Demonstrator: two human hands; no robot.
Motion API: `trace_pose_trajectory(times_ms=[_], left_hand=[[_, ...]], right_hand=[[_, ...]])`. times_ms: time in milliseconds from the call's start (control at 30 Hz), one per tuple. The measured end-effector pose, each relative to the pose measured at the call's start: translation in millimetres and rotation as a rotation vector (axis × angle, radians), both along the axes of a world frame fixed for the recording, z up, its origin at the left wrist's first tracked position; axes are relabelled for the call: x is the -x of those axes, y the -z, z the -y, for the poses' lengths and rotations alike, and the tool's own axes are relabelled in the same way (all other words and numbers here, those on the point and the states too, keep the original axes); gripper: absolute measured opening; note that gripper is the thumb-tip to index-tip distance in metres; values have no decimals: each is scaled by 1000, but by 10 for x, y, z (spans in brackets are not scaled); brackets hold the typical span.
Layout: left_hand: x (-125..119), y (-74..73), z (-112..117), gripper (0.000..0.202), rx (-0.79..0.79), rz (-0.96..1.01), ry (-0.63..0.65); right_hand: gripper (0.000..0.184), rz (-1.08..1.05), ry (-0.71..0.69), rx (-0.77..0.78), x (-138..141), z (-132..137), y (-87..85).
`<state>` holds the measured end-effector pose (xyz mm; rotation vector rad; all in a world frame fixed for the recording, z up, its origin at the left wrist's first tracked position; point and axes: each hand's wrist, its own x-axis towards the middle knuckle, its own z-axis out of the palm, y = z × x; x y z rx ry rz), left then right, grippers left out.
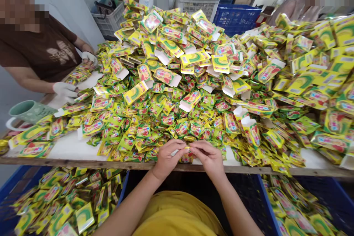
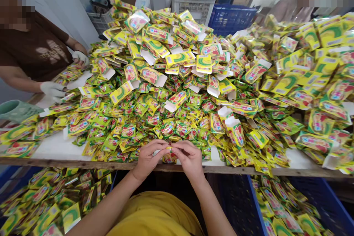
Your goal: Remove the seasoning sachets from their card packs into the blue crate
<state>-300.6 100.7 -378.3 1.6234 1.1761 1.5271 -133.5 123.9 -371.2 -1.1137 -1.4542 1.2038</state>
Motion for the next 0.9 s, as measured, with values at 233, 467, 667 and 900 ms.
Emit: trace_pose_trajectory(times_ms=[233,467,667,900], left_hand=[[9,-10,27,17,24,-25,87],[4,21,52,16,20,-14,105],[29,31,67,25,111,-102,39],[30,62,106,29,166,-65,50]], right_hand=[[9,101,13,-141,21,90,-35],[8,158,14,-172,5,77,-58],[8,261,-21,-150,24,-42,-124],[3,167,-67,-145,-46,24,-114]])
